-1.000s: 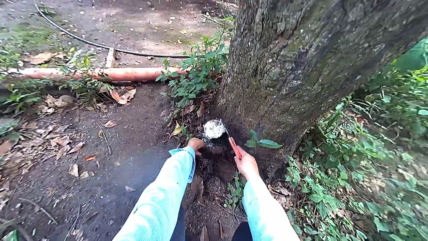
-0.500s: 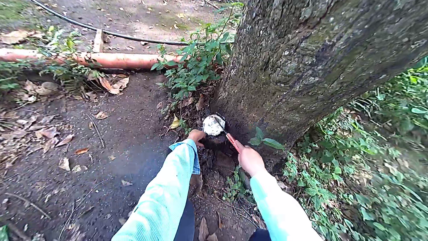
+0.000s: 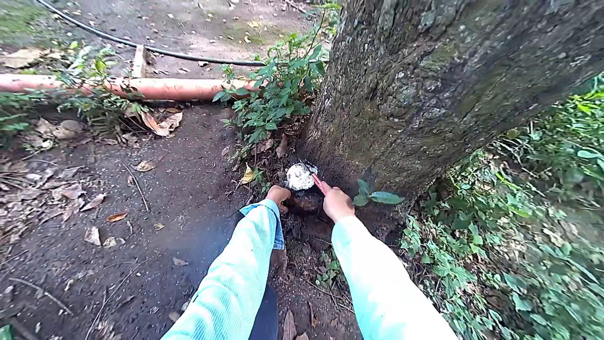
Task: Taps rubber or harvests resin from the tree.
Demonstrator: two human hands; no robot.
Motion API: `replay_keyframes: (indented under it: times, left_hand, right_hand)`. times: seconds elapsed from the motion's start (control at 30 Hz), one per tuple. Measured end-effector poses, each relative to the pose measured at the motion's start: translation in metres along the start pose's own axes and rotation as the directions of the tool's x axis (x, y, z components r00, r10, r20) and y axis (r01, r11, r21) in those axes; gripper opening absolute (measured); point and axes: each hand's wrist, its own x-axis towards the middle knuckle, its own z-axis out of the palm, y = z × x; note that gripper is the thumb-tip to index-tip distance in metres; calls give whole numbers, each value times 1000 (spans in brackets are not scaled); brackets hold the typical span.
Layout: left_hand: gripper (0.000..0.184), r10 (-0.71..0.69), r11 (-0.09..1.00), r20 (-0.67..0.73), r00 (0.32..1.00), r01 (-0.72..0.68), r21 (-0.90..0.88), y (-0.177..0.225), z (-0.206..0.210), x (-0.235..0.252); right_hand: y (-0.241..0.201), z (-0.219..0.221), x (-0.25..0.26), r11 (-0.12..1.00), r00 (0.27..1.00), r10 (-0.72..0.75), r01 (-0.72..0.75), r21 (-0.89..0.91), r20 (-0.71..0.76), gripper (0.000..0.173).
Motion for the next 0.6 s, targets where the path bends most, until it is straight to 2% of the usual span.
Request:
replay_keyframes:
  times: [0.07, 0.2, 0.33, 0.47, 0.53, 0.6]
  left_hand:
    - [49, -3, 999, 0, 1000, 3, -48, -2, 0, -1]
    - [48, -6, 995, 18, 1000, 7, -104, -4, -1, -3]
    - [48, -9, 1000, 33, 999, 10, -28, -6, 1, -3]
    - [53, 20, 999, 56, 998, -22, 30, -15, 1, 5]
    - [57, 39, 994, 69, 997, -45, 98, -17, -1, 10]
    - [56, 42, 992, 84, 996, -52, 116, -21, 0, 13]
  right_hand:
    - [0, 9, 10, 997, 1000, 0, 1, -72, 6, 65]
    - [12, 1, -9, 999, 996, -42, 44, -25, 76, 67]
    - [34, -1, -45, 996, 993, -80, 83, -37, 91, 63]
    - [59, 24, -88, 994, 970, -92, 104, -43, 227, 57]
    - [71, 31, -101, 998, 981, -63, 61, 17, 185, 57]
    - [76, 26, -104, 996, 997, -39, 33, 88, 65, 57]
